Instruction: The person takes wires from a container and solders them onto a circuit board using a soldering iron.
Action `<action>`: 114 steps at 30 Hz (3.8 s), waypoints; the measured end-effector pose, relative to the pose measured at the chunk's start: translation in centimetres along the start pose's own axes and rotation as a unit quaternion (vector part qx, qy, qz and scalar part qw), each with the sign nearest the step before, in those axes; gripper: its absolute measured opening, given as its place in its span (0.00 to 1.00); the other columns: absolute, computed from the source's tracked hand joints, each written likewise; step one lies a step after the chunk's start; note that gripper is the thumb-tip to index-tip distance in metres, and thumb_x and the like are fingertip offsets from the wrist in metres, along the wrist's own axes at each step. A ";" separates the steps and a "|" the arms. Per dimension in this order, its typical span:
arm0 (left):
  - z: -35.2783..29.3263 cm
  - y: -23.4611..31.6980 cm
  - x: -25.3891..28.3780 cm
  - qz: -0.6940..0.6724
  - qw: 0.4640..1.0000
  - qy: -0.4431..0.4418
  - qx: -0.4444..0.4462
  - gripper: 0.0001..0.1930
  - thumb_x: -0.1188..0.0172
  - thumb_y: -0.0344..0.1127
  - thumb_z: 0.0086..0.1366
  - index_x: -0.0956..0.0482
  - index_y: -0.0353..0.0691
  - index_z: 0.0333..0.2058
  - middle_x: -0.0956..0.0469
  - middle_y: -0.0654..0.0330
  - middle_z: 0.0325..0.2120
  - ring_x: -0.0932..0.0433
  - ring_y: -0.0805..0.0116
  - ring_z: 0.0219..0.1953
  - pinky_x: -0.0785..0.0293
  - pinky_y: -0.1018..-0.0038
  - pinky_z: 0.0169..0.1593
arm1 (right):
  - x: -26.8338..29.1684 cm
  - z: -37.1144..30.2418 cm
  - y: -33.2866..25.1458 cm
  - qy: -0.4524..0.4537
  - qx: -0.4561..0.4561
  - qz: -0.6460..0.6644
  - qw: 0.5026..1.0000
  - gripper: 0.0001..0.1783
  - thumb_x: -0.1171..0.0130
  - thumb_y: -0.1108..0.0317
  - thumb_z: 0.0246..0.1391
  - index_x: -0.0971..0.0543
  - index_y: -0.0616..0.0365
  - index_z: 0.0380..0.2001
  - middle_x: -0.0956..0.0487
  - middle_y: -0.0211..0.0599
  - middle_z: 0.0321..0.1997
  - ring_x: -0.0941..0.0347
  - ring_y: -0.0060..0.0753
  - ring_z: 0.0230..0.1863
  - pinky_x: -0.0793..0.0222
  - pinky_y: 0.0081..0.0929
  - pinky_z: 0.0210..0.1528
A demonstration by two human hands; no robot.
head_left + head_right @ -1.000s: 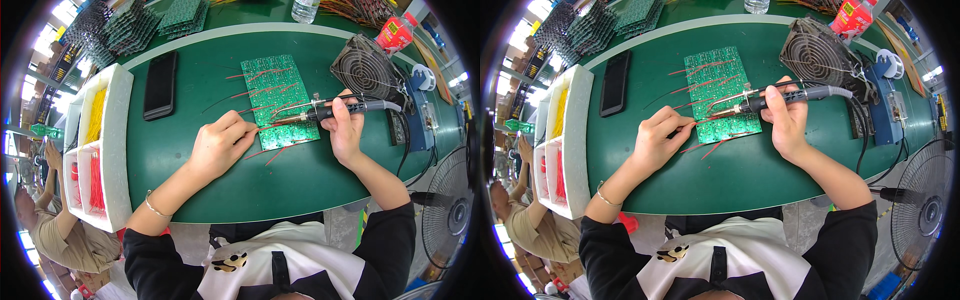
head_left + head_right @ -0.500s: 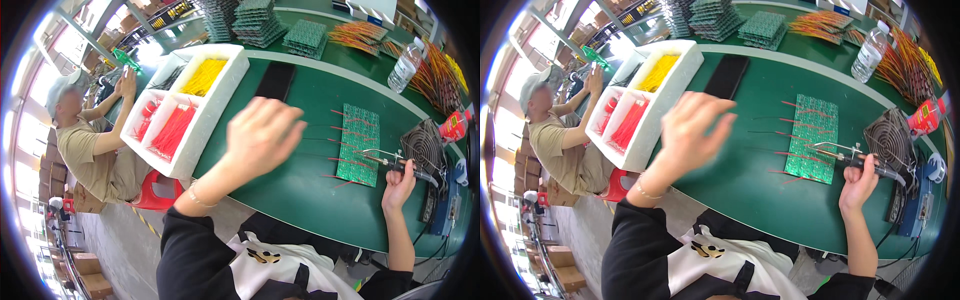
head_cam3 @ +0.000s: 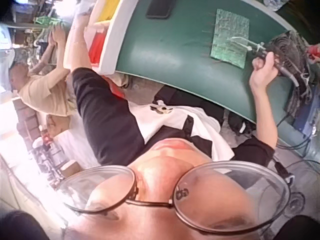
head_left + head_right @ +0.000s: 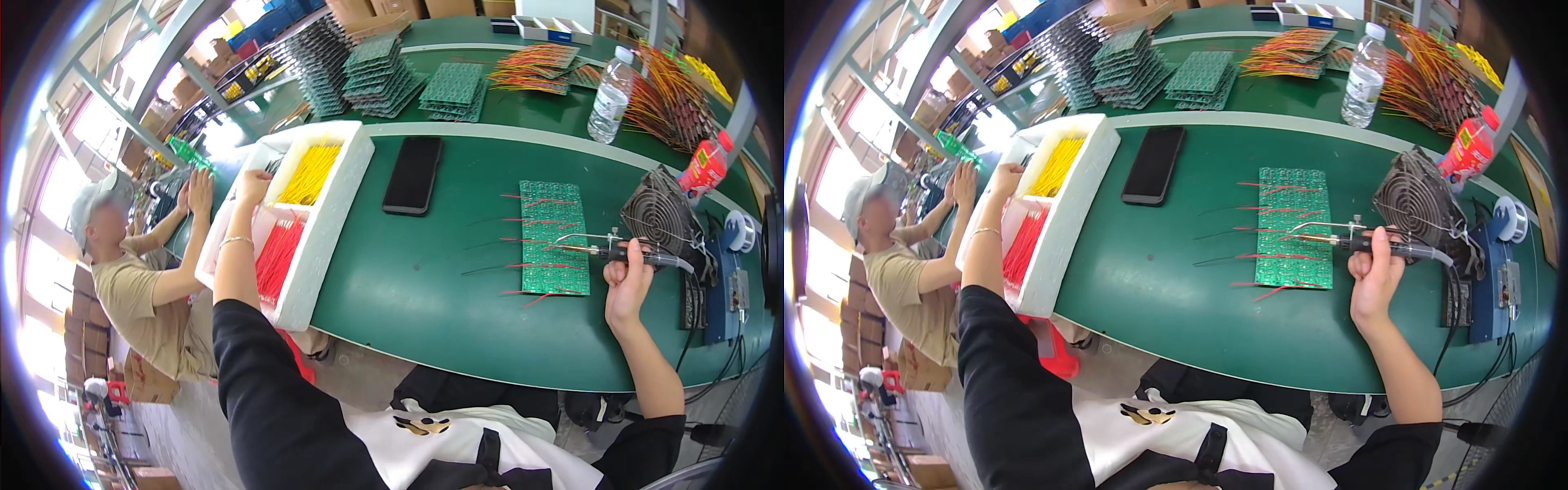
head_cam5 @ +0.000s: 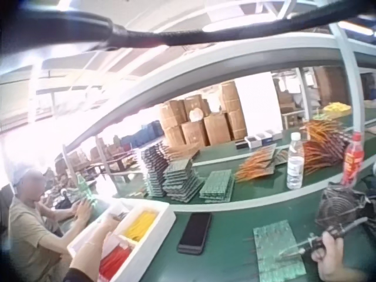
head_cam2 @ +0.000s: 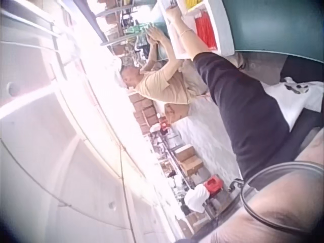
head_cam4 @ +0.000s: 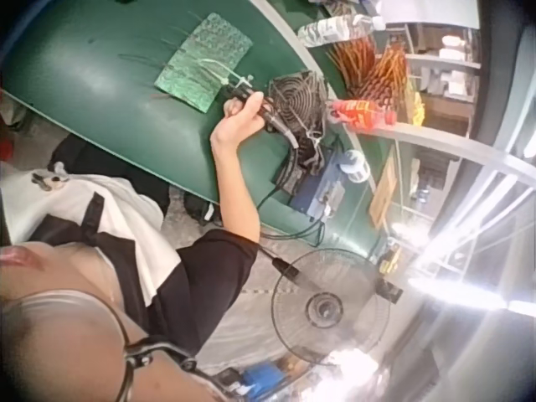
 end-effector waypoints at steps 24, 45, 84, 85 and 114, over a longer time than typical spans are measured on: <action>-12.7 19.3 9.4 -0.147 0.964 0.041 -0.216 0.15 0.62 0.32 0.62 0.31 0.35 0.43 0.22 0.56 0.23 0.22 0.65 0.29 0.30 0.71 0.37 | 0.9 -0.7 -0.6 -0.042 -0.025 0.063 0.997 0.11 0.53 0.61 0.58 0.33 0.57 0.26 0.44 0.20 0.11 0.54 0.11 0.11 0.59 0.16 0.13; -26.3 34.3 -2.0 -0.331 0.817 -0.191 -0.431 0.18 0.64 0.11 0.46 0.30 0.30 0.34 0.30 0.54 0.21 0.28 0.61 0.29 0.33 0.73 0.37 | 1.2 -2.5 -0.3 -0.083 0.007 0.045 0.996 0.08 0.54 0.65 0.58 0.36 0.56 0.27 0.43 0.21 0.14 0.52 0.11 0.14 0.56 0.14 0.16; -26.9 34.6 -5.7 -0.361 0.814 -0.233 -0.391 0.05 0.42 0.22 0.49 0.28 0.34 0.26 0.28 0.58 0.21 0.26 0.70 0.22 0.29 0.77 0.25 | 1.5 -2.9 -0.6 -0.129 0.021 -0.027 0.991 0.09 0.51 0.66 0.55 0.37 0.56 0.25 0.41 0.23 0.17 0.51 0.10 0.16 0.57 0.13 0.16; -27.0 34.7 -5.9 -0.371 0.810 -0.242 -0.383 0.05 0.42 0.22 0.49 0.28 0.34 0.25 0.28 0.59 0.21 0.26 0.70 0.22 0.29 0.77 0.25 | 1.6 -2.9 -0.5 -0.139 0.014 -0.046 0.989 0.09 0.53 0.66 0.56 0.38 0.54 0.26 0.40 0.22 0.18 0.52 0.09 0.15 0.56 0.13 0.17; -27.5 34.6 -6.5 -0.360 0.807 -0.185 -0.430 0.06 0.41 0.19 0.46 0.27 0.33 0.24 0.33 0.61 0.16 0.36 0.75 0.15 0.37 0.80 0.19 | 1.5 -3.5 -0.5 -0.150 -0.006 -0.059 0.987 0.10 0.49 0.65 0.55 0.38 0.54 0.25 0.36 0.24 0.22 0.48 0.10 0.19 0.51 0.12 0.19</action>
Point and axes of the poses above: each hand's wrist, its own z-axis towards the middle knuckle, its own x-axis out of the back of the hand, y = z × x, the point moved 1 cm from there along z, towards the middle knuckle
